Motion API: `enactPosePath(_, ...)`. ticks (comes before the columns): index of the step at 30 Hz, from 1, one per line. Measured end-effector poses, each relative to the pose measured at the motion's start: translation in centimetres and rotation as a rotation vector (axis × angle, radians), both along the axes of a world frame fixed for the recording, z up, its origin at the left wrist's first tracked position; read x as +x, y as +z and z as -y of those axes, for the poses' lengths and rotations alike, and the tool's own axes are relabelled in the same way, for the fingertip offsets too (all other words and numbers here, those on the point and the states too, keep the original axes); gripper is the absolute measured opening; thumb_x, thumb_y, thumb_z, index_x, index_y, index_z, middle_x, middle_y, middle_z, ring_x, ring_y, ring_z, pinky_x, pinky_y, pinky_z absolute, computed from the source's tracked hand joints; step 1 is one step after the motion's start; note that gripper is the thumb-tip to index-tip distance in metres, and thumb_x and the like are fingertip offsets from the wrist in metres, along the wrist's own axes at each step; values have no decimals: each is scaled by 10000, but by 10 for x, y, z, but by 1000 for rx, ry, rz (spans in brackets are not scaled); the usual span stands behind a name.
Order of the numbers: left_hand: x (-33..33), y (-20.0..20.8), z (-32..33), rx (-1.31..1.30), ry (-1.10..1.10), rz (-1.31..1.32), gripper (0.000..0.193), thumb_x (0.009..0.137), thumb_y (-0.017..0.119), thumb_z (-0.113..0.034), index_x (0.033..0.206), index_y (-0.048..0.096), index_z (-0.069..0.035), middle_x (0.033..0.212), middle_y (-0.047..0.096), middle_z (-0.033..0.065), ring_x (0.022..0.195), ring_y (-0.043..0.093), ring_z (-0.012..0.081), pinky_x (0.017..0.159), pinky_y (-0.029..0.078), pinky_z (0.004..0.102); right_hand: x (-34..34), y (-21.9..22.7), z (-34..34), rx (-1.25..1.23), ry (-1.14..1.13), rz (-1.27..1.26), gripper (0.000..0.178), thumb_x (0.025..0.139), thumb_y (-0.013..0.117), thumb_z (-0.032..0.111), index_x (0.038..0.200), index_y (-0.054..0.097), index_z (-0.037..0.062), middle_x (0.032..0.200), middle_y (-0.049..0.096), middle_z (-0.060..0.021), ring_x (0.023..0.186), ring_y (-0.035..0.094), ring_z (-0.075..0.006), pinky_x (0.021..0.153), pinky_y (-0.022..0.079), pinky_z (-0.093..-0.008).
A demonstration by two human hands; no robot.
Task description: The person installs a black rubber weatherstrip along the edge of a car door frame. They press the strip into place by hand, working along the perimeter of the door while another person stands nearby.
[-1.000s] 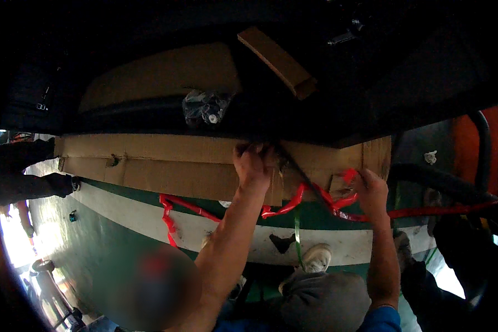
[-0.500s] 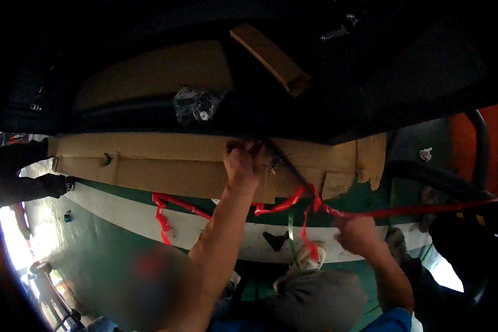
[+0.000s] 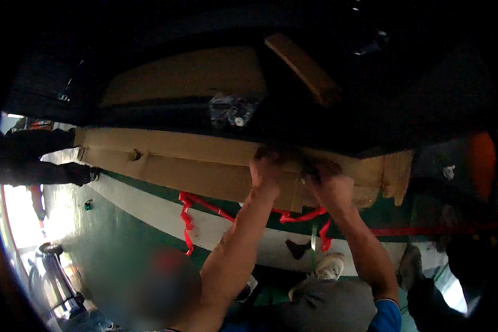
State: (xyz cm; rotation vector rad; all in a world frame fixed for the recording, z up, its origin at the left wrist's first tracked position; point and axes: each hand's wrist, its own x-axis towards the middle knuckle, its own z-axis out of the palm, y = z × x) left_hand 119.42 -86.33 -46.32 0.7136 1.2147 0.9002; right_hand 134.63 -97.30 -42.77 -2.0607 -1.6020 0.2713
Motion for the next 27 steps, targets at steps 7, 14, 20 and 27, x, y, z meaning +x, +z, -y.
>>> enactPosePath(7, -101, -3, -69, -99, 329, 13, 185, 921, 549, -169, 986, 697, -78, 965, 699, 82, 870, 645, 238, 737, 517, 380, 6, -2, 0, 11, -12, 48, 290, 808, 693, 275, 1049, 670, 114, 948, 683, -118, 849, 663, -314, 677, 557, -420)
enactPosePath(14, -125, 4, -102, 63, 284, -75, 242, 919, 517, -161, 1129, 596, -70, 1048, 597, 84, 934, 581, 205, 832, 499, 355, 7, -1, -4, -39, 6, 46, 281, 829, 673, 315, 1031, 670, 120, 952, 680, -122, 835, 666, -312, 646, 550, -429)
enactPosePath(20, -118, 28, -97, -19, 433, 208, 110, 920, 590, -141, 972, 628, -52, 896, 599, 80, 798, 573, 182, 649, 496, 314, 13, -2, 0, -41, 1, 56, 292, 835, 663, 343, 1028, 673, 124, 964, 683, -113, 845, 667, -312, 648, 547, -433)
enactPosePath(27, -117, 4, -98, -8, 286, 495, 148, 932, 473, -143, 942, 590, -53, 909, 590, 100, 912, 588, 242, 750, 506, 379, 22, -1, 6, -52, -18, 30, 281, 831, 665, 331, 1020, 682, 123, 986, 688, -124, 868, 662, -340, 699, 549, -436)
